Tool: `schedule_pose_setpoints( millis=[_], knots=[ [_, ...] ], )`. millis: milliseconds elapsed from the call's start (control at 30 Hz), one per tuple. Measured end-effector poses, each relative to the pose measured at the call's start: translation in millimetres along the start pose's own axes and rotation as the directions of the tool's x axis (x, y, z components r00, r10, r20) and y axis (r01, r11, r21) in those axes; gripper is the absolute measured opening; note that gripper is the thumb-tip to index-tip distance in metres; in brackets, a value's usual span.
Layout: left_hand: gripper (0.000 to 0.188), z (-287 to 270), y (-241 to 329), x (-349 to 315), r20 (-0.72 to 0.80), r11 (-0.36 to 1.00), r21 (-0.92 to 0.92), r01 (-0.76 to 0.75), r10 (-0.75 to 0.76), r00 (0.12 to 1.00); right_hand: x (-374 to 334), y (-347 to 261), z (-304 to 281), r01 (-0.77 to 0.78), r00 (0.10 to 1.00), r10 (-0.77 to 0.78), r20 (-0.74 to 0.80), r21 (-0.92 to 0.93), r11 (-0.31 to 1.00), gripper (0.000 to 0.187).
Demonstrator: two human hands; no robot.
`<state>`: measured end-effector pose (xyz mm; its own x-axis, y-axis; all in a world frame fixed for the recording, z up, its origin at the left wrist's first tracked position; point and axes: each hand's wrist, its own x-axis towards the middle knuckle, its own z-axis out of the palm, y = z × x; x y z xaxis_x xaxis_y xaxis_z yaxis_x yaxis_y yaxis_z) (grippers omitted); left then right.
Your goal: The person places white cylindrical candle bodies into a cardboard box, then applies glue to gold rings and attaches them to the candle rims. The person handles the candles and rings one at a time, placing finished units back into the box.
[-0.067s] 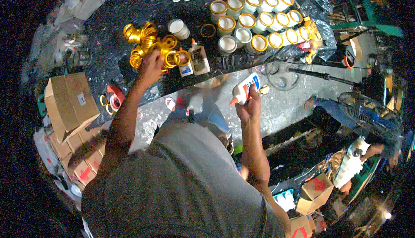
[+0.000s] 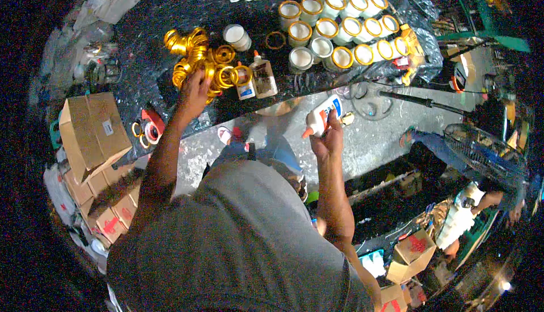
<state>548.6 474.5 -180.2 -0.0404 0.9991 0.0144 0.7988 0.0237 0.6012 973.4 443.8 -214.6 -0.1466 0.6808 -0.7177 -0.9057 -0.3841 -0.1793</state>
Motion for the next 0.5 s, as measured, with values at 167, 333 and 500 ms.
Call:
schedule_pose_setpoints(
  millis=[167, 333, 500],
  knots=[
    [0.028, -1, -13, -95, -0.046, 0.918, 0.329, 0.222, -0.22, 0.974, 8, 0, 20, -0.035, 0.999, 0.035, 0.008, -0.055, 0.998, 0.04],
    [0.022, 101, -113, -146, -0.092, 0.818, 0.561, 0.128, -0.092, 0.992, 17, 12, 47, -0.063, 0.995, 0.079, 0.062, -0.22, 0.974, 0.039],
    [0.016, 78, -88, -141, -0.185, 0.917, 0.392, 0.075, -0.001, 0.983, 16, 26, 68, -0.069, 0.988, 0.112, 0.105, -0.35, 0.934, 0.037]
  ],
)
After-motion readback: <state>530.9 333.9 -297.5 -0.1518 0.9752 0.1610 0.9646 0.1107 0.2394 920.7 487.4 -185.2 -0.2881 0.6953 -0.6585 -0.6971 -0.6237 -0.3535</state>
